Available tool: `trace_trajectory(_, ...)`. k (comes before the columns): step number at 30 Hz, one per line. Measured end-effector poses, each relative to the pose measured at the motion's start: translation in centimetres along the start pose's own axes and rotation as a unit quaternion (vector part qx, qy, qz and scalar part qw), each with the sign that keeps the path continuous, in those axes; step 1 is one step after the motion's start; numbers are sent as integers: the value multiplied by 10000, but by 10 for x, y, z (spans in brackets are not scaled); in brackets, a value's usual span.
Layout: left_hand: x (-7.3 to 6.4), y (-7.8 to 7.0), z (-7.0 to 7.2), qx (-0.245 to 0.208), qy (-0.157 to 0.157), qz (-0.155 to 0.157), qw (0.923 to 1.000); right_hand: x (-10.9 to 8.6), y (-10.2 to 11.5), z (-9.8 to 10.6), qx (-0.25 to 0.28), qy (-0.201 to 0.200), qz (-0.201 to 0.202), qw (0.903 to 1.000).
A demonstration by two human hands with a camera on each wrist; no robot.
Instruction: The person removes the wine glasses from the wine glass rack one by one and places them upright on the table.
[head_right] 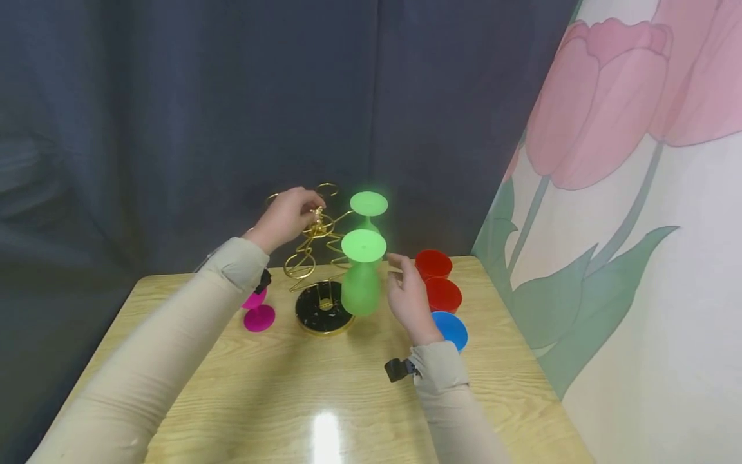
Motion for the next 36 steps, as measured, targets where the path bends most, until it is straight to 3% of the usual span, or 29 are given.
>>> trace_trajectory(13, -6, 10, 7, -139, 39, -84, 9999, -16, -17, -20, 247, -58, 195, 9995)
trace_trajectory(19, -1, 11, 6, -346, 119, -177, 9992, -15, -22, -27, 324, -5, 192, 9993)
trace_trajectory(28, -1, 16, 7, -428, 236, -153, 9987, -17, -31, -39, 128, 123, -78, 9998)
trace_trajectory(36, 3, 21, 13, -410, 252, -282, 9984, -16, -31, -45, -74, 224, 17, 9997)
Point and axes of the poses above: each hand's wrist, its own x-axis towards the middle knuckle, its own z-axis out of the back of the hand, y = z × x, the point moved 6 cm from there along x, towards the middle knuckle, and after that the axes turned 8 degrees about -x, right-handed, at the moved point
